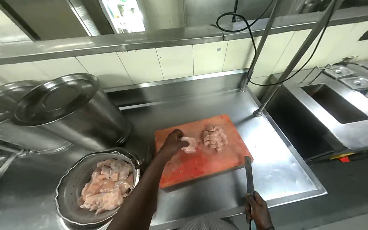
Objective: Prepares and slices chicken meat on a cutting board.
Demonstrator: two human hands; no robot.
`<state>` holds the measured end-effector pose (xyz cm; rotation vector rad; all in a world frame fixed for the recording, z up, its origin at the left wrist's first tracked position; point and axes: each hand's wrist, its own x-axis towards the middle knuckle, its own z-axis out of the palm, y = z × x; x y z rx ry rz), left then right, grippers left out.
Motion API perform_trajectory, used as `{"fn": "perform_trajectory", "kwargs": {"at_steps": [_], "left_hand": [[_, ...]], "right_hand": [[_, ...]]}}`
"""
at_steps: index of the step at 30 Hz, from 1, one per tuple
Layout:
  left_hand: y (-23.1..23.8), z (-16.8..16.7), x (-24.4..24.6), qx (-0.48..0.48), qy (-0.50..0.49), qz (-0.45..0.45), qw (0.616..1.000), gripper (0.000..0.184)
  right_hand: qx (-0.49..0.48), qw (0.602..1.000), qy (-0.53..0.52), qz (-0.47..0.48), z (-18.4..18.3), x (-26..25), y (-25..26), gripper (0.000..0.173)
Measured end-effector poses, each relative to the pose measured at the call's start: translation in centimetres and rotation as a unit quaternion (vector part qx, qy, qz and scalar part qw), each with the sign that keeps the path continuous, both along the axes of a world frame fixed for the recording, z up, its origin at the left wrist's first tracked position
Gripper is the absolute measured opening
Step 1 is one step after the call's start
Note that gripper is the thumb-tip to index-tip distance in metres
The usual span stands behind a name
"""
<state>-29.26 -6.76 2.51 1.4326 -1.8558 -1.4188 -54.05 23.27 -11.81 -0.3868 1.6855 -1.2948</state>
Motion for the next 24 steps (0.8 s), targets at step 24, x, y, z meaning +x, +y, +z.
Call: {"fn": "perform_trajectory", "kwargs": {"at_steps": [24], "left_hand": [[3.4,-13.2,5.7,-0.314,-0.076,0.121,0.939,0.028]], "right_hand": [[0.112,0.885,0.278,0.356,6.8,4.5,-7.7,0.034]]}}
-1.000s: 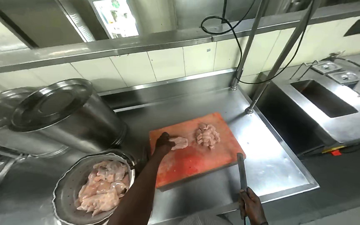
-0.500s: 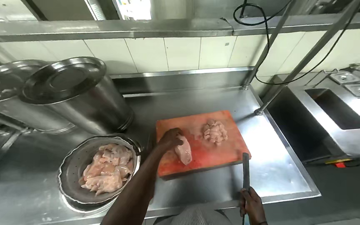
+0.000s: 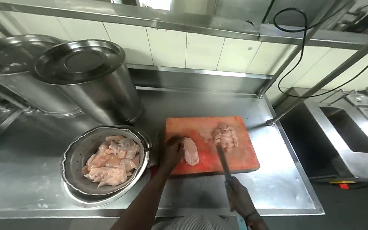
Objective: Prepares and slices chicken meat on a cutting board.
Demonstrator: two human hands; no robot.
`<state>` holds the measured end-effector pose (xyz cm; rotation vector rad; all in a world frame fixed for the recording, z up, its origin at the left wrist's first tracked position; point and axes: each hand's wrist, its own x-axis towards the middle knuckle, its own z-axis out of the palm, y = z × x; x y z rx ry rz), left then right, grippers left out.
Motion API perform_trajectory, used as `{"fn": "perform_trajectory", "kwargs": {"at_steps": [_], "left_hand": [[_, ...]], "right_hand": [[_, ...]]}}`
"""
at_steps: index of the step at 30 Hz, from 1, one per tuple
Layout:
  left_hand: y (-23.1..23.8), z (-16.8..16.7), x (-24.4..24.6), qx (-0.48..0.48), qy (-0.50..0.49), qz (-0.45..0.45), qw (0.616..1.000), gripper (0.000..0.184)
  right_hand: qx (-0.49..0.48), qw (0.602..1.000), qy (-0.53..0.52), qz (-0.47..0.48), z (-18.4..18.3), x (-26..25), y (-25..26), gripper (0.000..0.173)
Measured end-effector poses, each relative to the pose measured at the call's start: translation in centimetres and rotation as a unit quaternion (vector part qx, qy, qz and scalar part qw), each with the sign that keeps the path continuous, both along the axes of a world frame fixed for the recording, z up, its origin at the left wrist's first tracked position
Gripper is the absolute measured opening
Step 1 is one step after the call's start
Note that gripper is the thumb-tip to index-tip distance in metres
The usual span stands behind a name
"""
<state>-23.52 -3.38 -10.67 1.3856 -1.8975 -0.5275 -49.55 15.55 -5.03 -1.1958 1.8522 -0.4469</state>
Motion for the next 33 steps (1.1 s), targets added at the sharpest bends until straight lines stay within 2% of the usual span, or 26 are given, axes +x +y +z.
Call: {"fn": "perform_trajectory", "kwargs": {"at_steps": [3,7,14,17,21,23,27,33], "left_hand": [[0.0,-0.3,0.2,-0.009,0.002,-0.005,1.000,0.030],[0.1,0.1,0.0,0.011,0.018,-0.009,1.000,0.029],[0.1,1.2,0.3,0.090,-0.019,-0.013,0.996,0.034],[-0.1,1.1,0.3,0.093,-0.029,-0.019,0.995,0.036],[-0.1,1.0,0.4,0.083,-0.019,-0.023,0.996,0.034],[0.1,1.1,0.4,0.075,-0.016,-0.024,0.997,0.033],[0.1,0.4,0.2,0.063,-0.018,-0.007,0.998,0.032],[0.0,0.1,0.1,0.021,-0.014,0.015,1.000,0.024]], "right_hand": [[0.035,0.988,0.105,0.103,3.2,3.8,-4.4,0.035],[0.067,0.963,0.197,0.172,4.4,7.9,-8.6,0.034],[0.111,0.940,0.260,0.189,3.8,10.9,-10.7,0.031],[0.122,0.937,0.272,0.183,3.8,11.7,-11.4,0.033],[0.132,0.931,0.285,0.183,3.7,13.2,-13.8,0.043],[0.132,0.928,0.297,0.183,3.9,14.0,-14.8,0.042],[0.123,0.927,0.304,0.183,3.5,14.0,-14.3,0.040],[0.147,0.918,0.311,0.198,1.5,12.4,-8.7,0.038]]}}
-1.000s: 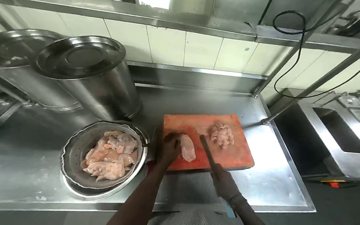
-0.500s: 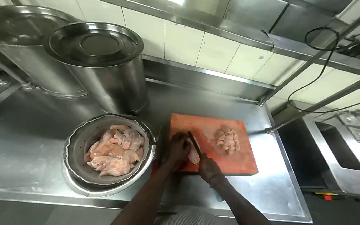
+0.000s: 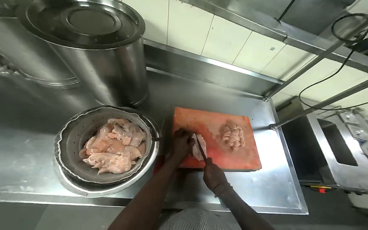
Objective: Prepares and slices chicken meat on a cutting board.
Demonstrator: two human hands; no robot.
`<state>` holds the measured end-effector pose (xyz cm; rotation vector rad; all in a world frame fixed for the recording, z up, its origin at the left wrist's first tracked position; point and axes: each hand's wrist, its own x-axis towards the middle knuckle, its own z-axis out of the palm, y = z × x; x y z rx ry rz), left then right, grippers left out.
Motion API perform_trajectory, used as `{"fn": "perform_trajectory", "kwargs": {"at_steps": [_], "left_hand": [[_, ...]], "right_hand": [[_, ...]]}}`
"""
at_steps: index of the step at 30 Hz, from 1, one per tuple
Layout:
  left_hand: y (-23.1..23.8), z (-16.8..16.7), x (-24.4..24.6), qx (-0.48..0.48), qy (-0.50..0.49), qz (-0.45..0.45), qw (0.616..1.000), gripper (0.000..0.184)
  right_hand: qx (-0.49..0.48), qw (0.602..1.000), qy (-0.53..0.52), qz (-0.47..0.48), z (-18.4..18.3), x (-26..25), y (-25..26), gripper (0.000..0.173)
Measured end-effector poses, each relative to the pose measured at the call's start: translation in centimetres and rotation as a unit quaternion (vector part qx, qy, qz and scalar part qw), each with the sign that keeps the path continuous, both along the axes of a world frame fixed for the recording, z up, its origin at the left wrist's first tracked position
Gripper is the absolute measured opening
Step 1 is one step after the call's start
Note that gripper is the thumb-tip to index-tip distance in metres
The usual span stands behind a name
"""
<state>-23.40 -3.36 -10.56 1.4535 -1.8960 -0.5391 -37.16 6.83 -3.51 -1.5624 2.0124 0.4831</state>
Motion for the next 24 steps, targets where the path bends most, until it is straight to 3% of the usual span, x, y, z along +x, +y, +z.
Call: {"fn": "perform_trajectory", "kwargs": {"at_steps": [3,6,8,11,13,15,18,21,24], "left_hand": [[0.0,-0.3,-0.2,-0.016,0.003,0.013,1.000,0.023],[-0.2,0.0,-0.1,0.013,0.019,0.013,1.000,0.026],[-0.4,0.5,0.1,0.059,0.031,0.004,0.998,0.037],[-0.8,1.6,0.2,0.133,-0.002,-0.019,0.991,0.045],[-1.0,2.4,0.3,0.174,-0.012,-0.036,0.984,0.041],[-0.7,3.2,0.4,0.198,-0.004,-0.055,0.979,0.040],[0.6,4.7,0.1,0.224,0.015,-0.092,0.970,0.035],[1.6,7.1,-0.4,0.243,0.043,-0.093,0.965,0.037],[1.3,10.4,-0.9,0.229,0.129,-0.101,0.959,0.041]], "right_hand": [[-0.010,1.000,-0.004,-0.002,0.5,-0.5,4.1,0.040],[0.123,0.992,-0.015,-0.040,7.6,0.8,5.7,0.049],[0.152,0.987,-0.020,-0.053,8.3,-0.3,7.1,0.050],[0.127,0.989,-0.047,-0.054,3.8,-5.2,10.6,0.046],[0.054,0.995,-0.077,-0.045,-1.0,-9.4,13.4,0.041],[-0.053,0.983,-0.145,-0.098,-3.0,-11.6,15.5,0.038],[-0.180,0.913,-0.267,-0.250,-5.1,-13.3,17.0,0.030],[-0.243,0.811,-0.359,-0.392,-6.9,-14.3,17.5,0.022],[-0.281,0.741,-0.409,-0.452,-8.8,-14.9,18.1,0.019]]}}
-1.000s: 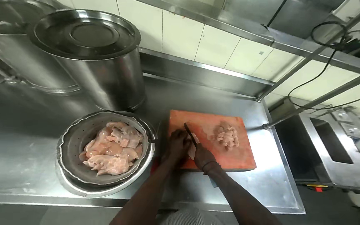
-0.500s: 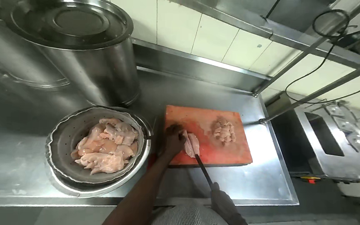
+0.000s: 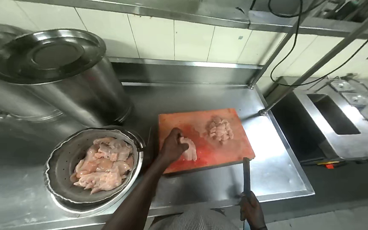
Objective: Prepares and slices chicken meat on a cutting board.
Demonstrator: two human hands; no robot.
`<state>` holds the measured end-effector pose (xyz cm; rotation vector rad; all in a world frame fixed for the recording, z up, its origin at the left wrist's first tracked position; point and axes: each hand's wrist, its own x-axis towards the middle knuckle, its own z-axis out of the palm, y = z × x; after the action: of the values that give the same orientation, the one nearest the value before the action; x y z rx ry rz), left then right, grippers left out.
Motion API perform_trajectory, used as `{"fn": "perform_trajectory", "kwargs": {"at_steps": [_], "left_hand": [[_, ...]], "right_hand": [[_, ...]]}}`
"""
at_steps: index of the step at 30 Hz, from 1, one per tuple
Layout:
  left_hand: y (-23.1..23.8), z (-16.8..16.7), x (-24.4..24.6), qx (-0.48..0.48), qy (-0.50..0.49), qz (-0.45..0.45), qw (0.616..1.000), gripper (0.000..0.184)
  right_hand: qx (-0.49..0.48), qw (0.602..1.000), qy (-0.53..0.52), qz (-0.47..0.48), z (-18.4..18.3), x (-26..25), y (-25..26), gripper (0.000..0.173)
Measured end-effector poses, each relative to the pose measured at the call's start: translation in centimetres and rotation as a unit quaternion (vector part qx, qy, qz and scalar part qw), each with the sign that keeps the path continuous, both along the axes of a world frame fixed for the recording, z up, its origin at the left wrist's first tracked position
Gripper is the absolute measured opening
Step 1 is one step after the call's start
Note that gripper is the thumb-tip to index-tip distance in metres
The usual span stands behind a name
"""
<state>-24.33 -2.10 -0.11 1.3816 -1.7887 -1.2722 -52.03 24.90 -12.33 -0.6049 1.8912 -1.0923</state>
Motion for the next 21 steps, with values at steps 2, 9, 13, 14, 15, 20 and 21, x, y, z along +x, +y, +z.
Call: {"fn": "perform_trajectory", "kwargs": {"at_steps": [2,9,13,14,15,20,21], "left_hand": [[-1.1,2.2,-0.4,-0.024,0.085,0.017,0.996,0.041],[-5.4,1.2,-0.6,-0.035,-0.079,0.131,0.988,0.069],[-2.9,-3.2,-1.0,-0.122,-0.231,-0.137,0.955,0.056],[-2.5,-4.4,-1.4,-0.142,-0.253,-0.188,0.938,0.057],[-2.3,-5.2,-1.8,-0.156,-0.281,-0.209,0.924,0.054],[-2.1,-2.7,-3.9,-0.077,-0.273,-0.196,0.939,0.030],[-1.8,-1.9,-4.4,-0.065,-0.232,-0.180,0.954,0.028]], "right_hand": [[-0.022,1.000,-0.021,-0.008,-0.4,-0.1,0.1,0.020],[-0.042,0.995,-0.090,-0.020,-0.6,-0.7,0.1,0.014],[-0.036,0.994,-0.102,-0.024,-0.4,-0.9,-0.1,0.015],[-0.032,0.994,-0.106,-0.026,-0.4,-0.9,-0.1,0.016],[-0.029,0.993,-0.110,-0.027,-0.2,-0.9,-0.1,0.016],[-0.040,0.990,-0.133,-0.029,-0.1,-1.2,-0.2,0.015],[-0.041,0.990,-0.135,-0.026,-0.2,-1.2,-0.3,0.014]]}}
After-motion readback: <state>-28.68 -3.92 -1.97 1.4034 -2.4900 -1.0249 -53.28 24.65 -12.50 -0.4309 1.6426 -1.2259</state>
